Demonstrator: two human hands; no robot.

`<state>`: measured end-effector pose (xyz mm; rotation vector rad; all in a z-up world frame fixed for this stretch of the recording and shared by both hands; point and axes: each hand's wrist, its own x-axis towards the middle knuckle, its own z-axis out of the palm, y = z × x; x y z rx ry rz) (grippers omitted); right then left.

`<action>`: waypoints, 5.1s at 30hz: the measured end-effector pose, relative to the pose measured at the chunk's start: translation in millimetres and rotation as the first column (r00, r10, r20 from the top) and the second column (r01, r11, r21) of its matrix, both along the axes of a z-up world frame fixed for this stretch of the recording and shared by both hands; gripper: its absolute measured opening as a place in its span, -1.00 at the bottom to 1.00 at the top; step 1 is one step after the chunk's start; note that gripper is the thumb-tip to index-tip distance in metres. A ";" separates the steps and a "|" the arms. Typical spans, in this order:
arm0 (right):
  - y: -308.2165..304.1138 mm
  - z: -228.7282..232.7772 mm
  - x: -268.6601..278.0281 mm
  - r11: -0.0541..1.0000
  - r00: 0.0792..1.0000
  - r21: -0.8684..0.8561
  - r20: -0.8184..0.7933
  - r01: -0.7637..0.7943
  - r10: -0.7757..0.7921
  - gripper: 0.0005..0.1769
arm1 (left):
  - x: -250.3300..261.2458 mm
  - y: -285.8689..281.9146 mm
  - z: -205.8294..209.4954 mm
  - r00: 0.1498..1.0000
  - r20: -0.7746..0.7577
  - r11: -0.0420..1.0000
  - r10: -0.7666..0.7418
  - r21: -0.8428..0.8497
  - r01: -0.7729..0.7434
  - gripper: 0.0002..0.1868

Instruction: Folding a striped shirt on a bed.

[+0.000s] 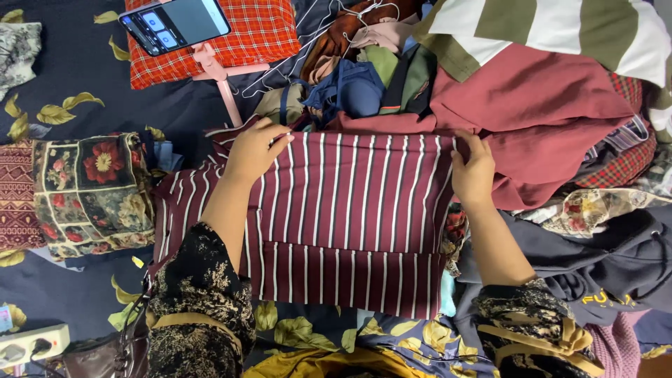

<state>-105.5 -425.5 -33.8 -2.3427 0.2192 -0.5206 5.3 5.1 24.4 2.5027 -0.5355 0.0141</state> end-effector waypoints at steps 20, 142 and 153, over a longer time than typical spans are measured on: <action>-8.8 2.3 9.0 0.977 0.996 -0.200 -0.046 0.071 -0.082 -0.90 | 13.3 19.3 45.1 0.908 -0.417 0.990 -0.025 0.116 0.080 -0.54; 156.9 6.3 -91.6 0.913 0.983 -0.365 -0.096 -0.182 0.158 -0.42 | -65.0 78.0 -25.8 0.915 -0.398 0.980 -0.061 -0.196 -0.020 -0.79; 141.5 -7.0 -108.8 0.913 1.000 -0.407 -0.012 -0.030 0.028 -0.57 | -74.0 68.5 -27.1 0.911 -0.380 0.985 0.158 -0.005 -0.173 -0.73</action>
